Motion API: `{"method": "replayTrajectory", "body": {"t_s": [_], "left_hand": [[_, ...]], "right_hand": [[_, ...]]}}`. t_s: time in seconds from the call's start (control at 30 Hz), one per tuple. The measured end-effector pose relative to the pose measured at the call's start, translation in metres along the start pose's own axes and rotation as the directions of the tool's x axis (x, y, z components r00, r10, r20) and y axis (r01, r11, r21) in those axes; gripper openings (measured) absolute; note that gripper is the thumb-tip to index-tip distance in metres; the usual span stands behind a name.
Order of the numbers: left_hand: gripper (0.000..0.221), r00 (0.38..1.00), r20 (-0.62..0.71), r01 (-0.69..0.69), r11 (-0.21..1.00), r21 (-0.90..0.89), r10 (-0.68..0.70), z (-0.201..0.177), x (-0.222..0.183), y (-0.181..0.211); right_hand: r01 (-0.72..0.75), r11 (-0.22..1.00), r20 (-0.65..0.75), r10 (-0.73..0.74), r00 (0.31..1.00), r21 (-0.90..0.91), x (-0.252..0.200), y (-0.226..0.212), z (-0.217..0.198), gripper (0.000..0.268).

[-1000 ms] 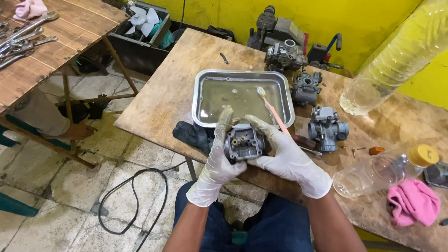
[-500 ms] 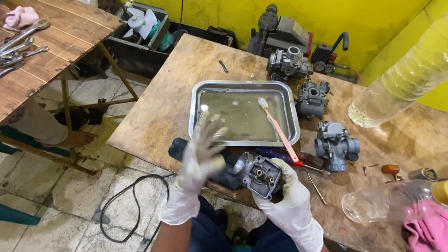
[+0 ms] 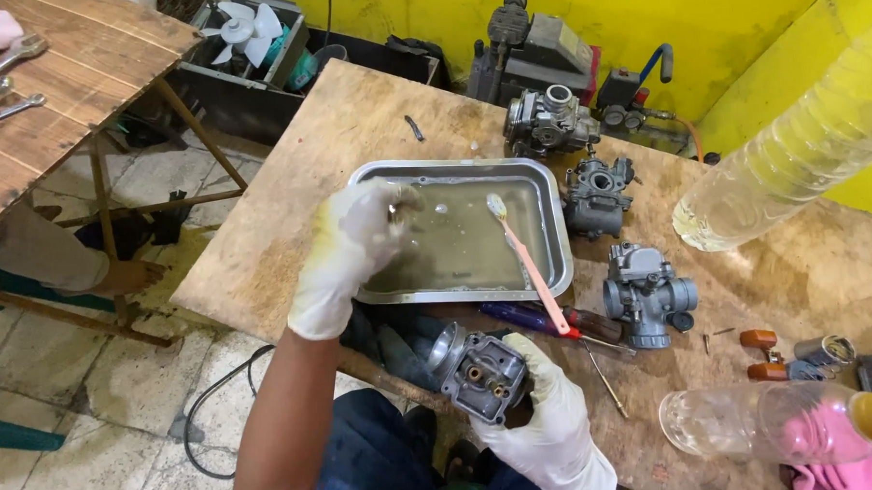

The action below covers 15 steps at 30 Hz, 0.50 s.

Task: The person pours a clear liquid from a plastic bottle into a carburetor held over a metal tray, then wipes the carburetor with a pink cloth. The person continues to wipe and rotate the carburetor, handling it with gloved hands.

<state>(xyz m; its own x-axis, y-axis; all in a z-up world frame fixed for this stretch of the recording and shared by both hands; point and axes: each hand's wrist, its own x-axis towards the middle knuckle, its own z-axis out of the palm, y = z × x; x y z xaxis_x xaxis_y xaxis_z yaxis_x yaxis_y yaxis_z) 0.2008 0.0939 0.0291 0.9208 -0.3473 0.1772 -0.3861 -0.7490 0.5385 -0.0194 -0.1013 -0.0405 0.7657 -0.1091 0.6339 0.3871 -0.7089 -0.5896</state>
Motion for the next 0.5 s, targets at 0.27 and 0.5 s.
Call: {"method": "replayTrajectory", "body": {"t_s": [0.27, 0.5], "left_hand": [[0.02, 0.997, 0.076, -0.003, 0.998, 0.055, -0.002, 0.03, 0.058, -0.013], [0.025, 0.992, 0.115, 0.042, 0.986, 0.159, -0.061, 0.036, 0.067, -0.024]], "right_hand": [[0.05, 0.999, 0.001, -0.05, 0.999, -0.002, 0.008, -0.003, -0.002, 0.074], [0.053, 0.999, 0.035, -0.053, 0.998, 0.0, -0.004, 0.011, 0.002, 0.08]]}}
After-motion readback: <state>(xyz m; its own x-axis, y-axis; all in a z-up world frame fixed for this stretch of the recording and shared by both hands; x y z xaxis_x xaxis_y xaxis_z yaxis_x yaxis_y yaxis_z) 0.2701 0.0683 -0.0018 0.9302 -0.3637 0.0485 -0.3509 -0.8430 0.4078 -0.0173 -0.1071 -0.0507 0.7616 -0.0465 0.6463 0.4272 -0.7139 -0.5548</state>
